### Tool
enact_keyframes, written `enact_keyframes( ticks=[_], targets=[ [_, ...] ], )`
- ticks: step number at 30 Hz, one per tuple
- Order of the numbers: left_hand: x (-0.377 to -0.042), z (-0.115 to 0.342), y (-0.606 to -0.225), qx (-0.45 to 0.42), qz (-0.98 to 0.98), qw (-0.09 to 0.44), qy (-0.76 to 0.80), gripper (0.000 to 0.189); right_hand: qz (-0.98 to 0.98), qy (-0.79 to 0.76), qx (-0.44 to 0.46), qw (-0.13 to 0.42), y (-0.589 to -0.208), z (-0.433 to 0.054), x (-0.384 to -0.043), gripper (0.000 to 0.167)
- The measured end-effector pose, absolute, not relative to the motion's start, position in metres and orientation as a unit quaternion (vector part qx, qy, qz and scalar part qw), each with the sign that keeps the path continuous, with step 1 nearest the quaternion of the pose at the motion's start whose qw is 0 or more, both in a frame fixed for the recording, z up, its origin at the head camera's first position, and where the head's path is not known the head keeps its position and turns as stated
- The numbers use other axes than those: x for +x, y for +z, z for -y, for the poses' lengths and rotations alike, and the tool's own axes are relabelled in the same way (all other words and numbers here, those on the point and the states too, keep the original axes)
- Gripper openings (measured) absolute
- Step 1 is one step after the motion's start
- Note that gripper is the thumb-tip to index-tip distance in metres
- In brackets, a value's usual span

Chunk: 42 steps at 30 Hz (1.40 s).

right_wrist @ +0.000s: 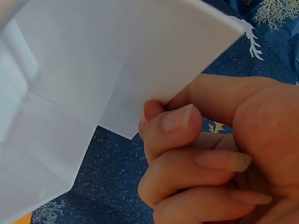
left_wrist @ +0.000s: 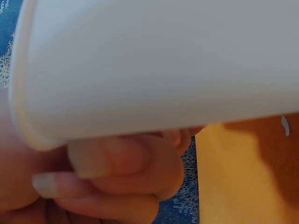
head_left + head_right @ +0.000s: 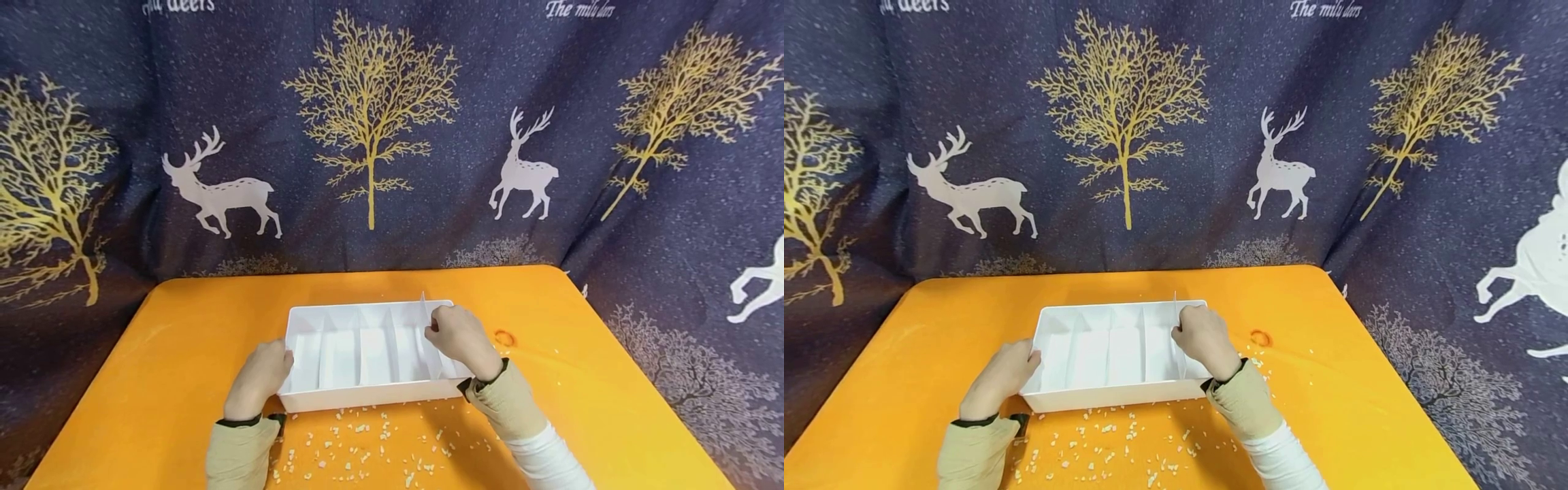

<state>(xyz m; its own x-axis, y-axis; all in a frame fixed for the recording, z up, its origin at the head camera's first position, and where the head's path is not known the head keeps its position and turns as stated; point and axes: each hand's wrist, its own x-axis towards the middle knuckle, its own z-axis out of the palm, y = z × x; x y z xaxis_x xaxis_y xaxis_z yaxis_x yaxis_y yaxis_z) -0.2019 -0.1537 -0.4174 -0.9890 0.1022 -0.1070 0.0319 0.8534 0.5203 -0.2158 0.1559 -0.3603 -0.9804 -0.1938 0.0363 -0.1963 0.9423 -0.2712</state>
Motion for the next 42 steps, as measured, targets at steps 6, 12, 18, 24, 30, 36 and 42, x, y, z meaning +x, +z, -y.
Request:
enact_keyframes(
  ticks=[6, 12, 18, 24, 30, 36, 42],
  targets=[
    [-0.2013, 0.1537, -0.4173, 0.039, -0.96, 0.067, 0.271, 0.032, 0.986, 0.138, 0.096, 0.005, -0.3596, -0.1562, -0.2152, 0.043],
    [-0.2002, 0.1544, -0.4171, 0.034, -0.959, 0.071, 0.272, 0.033, 0.985, 0.139, 0.1, 0.013, -0.3587, -0.1563, -0.2147, 0.044],
    [-0.2, 0.154, -0.4162, 0.034, -0.958, 0.071, 0.275, 0.033, 0.985, 0.136, 0.103, 0.018, -0.3594, -0.1567, -0.2151, 0.044],
    [-0.1996, 0.1538, -0.4162, 0.033, -0.958, 0.07, 0.278, 0.033, 0.985, 0.138, 0.105, 0.018, -0.3584, -0.1571, -0.2157, 0.044],
    [-0.1997, 0.1545, -0.4172, 0.032, -0.958, 0.071, 0.277, 0.033, 0.985, 0.138, 0.103, 0.016, -0.3564, -0.157, -0.2148, 0.043],
    [-0.1995, 0.1541, -0.418, 0.029, -0.958, 0.073, 0.277, 0.034, 0.985, 0.138, 0.1, 0.018, -0.3565, -0.1573, -0.2149, 0.042],
    [-0.1995, 0.1535, -0.4174, 0.026, -0.958, 0.074, 0.276, 0.034, 0.985, 0.139, 0.099, 0.016, -0.3562, -0.1575, -0.2151, 0.042]
  ],
)
